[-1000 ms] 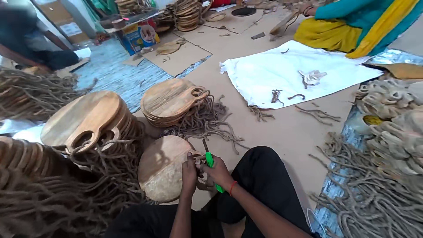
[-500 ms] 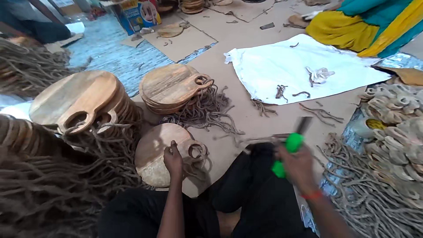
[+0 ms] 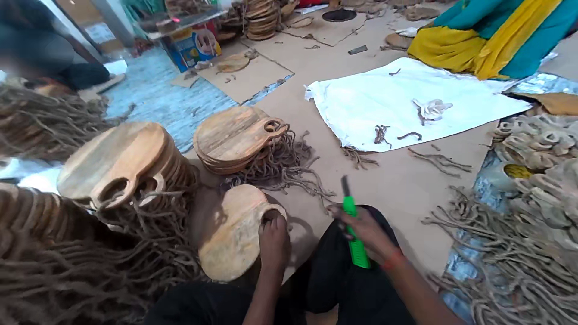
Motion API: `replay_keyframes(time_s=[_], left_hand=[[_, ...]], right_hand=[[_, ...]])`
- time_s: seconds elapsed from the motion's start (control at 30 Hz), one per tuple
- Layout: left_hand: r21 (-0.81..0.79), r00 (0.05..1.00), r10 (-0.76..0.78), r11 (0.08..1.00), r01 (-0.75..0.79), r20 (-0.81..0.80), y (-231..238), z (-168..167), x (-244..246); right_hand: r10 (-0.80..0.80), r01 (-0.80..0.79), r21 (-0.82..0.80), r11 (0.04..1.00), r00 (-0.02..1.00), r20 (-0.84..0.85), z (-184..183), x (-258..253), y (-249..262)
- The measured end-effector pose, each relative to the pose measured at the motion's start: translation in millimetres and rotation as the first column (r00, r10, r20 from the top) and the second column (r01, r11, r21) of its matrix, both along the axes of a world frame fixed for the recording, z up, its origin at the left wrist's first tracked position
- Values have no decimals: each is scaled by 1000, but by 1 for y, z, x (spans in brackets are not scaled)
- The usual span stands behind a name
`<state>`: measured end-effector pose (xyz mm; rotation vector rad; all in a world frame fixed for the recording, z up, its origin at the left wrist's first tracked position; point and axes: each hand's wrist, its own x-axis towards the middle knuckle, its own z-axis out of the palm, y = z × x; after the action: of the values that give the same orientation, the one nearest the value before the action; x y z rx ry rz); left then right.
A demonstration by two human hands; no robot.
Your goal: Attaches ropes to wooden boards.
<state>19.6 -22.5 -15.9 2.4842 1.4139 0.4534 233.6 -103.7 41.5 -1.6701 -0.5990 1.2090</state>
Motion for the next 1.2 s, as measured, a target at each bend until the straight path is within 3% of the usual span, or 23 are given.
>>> replay_keyframes(time_s=[0.07, 0.2, 0.27, 0.33, 0.4, 0.53, 0.67, 0.73, 0.8, 0.87, 0.93, 1.03, 1.13, 1.2], left_hand=[[239, 988, -105, 968, 74, 116, -17, 12, -3], [308, 914, -374, 898, 314, 159, -44, -1, -6], [367, 857, -488, 837, 406, 166, -43, -9, -5], [376, 804, -560, 802, 464, 202, -44, -1, -1], [372, 756, -585, 798, 474, 293, -50, 11, 5], [269, 780, -361, 929, 253, 511, -49, 31, 4], [-33, 767, -54, 995, 97, 640, -32, 20, -4], [-325, 632, 163, 934, 148, 758, -31, 18, 5], [-508, 517, 299, 797, 327, 802, -37, 18, 15], [-566, 523, 306, 685, 459, 795, -48, 13, 20], [-579, 589, 255, 671, 463, 767, -50, 9, 23], [-613, 683, 225, 681, 400, 695, -44, 5, 18], [-670, 700, 309, 670, 320, 644, -36, -4, 17], [-701, 691, 366, 653, 286, 623, -32, -9, 18]], right_hand=[[106, -114, -88, 990, 991, -84, -26, -29, 37], [259, -282, -133, 950, 951, -170, -44, -56, 56], [202, -245, -144, 959, 944, -261, -48, -51, 41], [53, -112, -126, 986, 914, -403, -39, -46, 20], [-97, 57, -106, 993, 897, -431, -22, -40, -7], [-414, 458, -11, 889, 792, -449, 2, -13, -45], [-543, 642, 106, 759, 715, -441, 8, 55, -5], [-553, 663, 221, 715, 730, -402, 10, 102, 47], [-550, 616, 296, 730, 787, -281, 1, 162, 103], [-639, 640, 240, 729, 763, -94, -15, 217, 144], [-686, 671, 169, 722, 726, 47, -14, 246, 163], [-637, 604, 227, 764, 762, 115, 3, 213, 174], [-357, 332, 215, 918, 930, 86, 2, 132, 180], [-225, 203, 187, 961, 969, 103, -8, 84, 204]])
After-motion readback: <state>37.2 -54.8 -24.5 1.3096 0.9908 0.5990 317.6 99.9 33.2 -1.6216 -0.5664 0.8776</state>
